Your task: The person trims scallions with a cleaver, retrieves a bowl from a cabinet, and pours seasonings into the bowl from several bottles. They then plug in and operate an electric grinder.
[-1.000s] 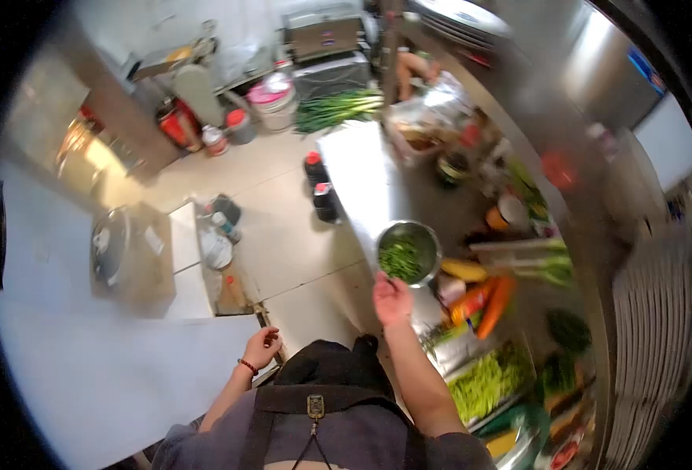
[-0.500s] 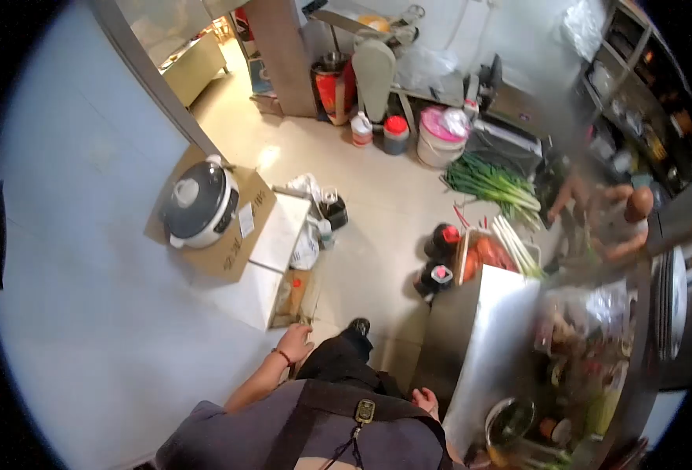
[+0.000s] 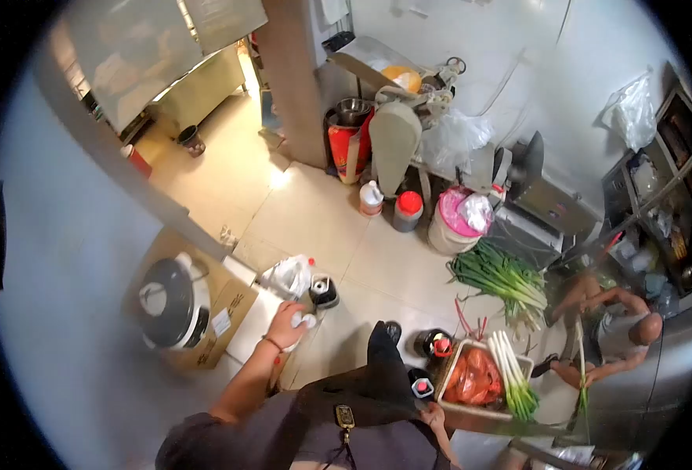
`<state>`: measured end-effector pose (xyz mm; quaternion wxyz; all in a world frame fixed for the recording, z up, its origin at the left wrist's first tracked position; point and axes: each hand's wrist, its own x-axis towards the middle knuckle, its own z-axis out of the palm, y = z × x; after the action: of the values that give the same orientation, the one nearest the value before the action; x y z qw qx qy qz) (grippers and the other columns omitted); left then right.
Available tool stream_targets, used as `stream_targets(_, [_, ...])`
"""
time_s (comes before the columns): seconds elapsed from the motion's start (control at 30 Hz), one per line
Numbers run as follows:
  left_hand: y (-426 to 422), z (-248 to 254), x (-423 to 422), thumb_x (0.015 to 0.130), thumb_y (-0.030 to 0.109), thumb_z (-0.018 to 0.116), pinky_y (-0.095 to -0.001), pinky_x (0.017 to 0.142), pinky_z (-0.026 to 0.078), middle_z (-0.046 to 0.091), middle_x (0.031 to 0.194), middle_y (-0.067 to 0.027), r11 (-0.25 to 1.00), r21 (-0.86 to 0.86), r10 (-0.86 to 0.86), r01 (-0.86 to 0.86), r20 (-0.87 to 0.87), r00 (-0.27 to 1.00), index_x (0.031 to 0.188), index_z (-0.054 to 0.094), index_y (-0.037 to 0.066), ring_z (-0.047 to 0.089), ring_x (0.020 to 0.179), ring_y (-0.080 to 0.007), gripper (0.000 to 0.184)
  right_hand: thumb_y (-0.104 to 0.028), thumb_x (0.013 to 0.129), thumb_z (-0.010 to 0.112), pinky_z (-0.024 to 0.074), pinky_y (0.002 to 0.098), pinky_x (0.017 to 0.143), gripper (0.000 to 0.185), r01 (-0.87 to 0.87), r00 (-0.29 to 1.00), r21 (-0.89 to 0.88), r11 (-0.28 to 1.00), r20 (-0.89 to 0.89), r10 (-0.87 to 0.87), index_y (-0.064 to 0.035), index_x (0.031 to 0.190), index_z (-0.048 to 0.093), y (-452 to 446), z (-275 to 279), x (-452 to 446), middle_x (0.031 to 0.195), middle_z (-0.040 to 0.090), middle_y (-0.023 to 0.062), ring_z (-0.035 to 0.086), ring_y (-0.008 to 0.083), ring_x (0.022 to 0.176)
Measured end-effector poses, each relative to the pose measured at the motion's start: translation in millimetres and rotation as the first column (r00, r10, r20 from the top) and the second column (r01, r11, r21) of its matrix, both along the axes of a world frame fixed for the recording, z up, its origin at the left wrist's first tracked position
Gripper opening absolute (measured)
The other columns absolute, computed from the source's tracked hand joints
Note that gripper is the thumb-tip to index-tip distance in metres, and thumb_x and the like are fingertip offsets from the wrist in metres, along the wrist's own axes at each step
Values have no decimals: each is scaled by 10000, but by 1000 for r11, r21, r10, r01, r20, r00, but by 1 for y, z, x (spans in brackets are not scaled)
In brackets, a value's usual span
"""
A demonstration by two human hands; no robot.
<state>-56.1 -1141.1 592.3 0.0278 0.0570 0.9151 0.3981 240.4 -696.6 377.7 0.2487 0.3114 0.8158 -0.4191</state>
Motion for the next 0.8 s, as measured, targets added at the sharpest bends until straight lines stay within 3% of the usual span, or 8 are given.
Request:
stream_targets(0.07, [-13,-18,-31,697,135,670,-389,944,418,500,1161,-212,993,-93,80,-74,67,994,1073,591,60,490,1094,-365,392,-333,671,730,486,388,822,536,-176,959,322,930,-157,236,8,1054,575,30,-8,-90,975,636,216,598,371,975])
stream_targets(0.17, [-33,-14,-57,686,169,690,-408,948,418,465,1195,-261,946,-250,262,-205,222,939,1086,593,80,487,1094,-404,421,-234,683,680,491,418,800,443,-119,908,194,974,-376,186,33,1024,586,52,33,-264,938,628,240,607,375,927])
stream_targets(0.2, [-35,-3,-66,691,167,696,-412,931,426,486,1181,-244,945,-212,289,-249,189,938,1081,590,73,493,1090,-393,415,-185,692,682,503,390,764,413,-128,905,389,912,-331,268,38,1027,590,56,37,-319,908,636,225,627,332,879])
stream_targets(0.3, [-50,14,-90,701,161,702,-419,894,441,540,1122,-209,904,-210,410,-372,183,894,1067,586,59,519,1062,-369,397,-268,745,640,495,353,640,265,-232,896,145,962,-353,269,-18,830,668,61,111,-475,747,654,178,636,305,682])
stream_targets(0.5, [-89,-12,-177,722,160,686,-429,824,463,628,919,-176,793,-293,596,-534,190,780,949,612,49,592,910,-336,263,-329,760,656,479,363,608,337,-257,798,301,918,-470,378,7,747,668,33,164,-655,665,635,163,624,284,603])
stream_targets(0.57, [-106,-25,-245,746,172,670,-419,750,477,631,829,-176,775,-357,591,-521,119,798,796,635,38,610,858,-322,148,-397,797,607,462,386,613,429,-204,922,363,909,-242,303,11,675,657,6,183,-686,611,612,172,611,319,605])
stream_targets(0.7, [-131,48,-397,823,233,612,-343,652,473,664,806,-124,732,-30,670,-680,210,712,715,657,40,636,766,-262,225,-393,826,568,478,417,694,388,-333,899,322,886,-174,402,-38,736,697,-31,125,-721,687,636,193,633,338,661])
stream_targets(0.8, [-182,76,-508,888,313,547,-383,759,461,633,1057,-104,443,581,581,-683,394,712,1057,609,59,597,991,-228,311,-277,836,582,506,386,701,281,-459,843,232,858,-190,502,-17,827,690,-100,135,-788,776,663,181,655,298,667])
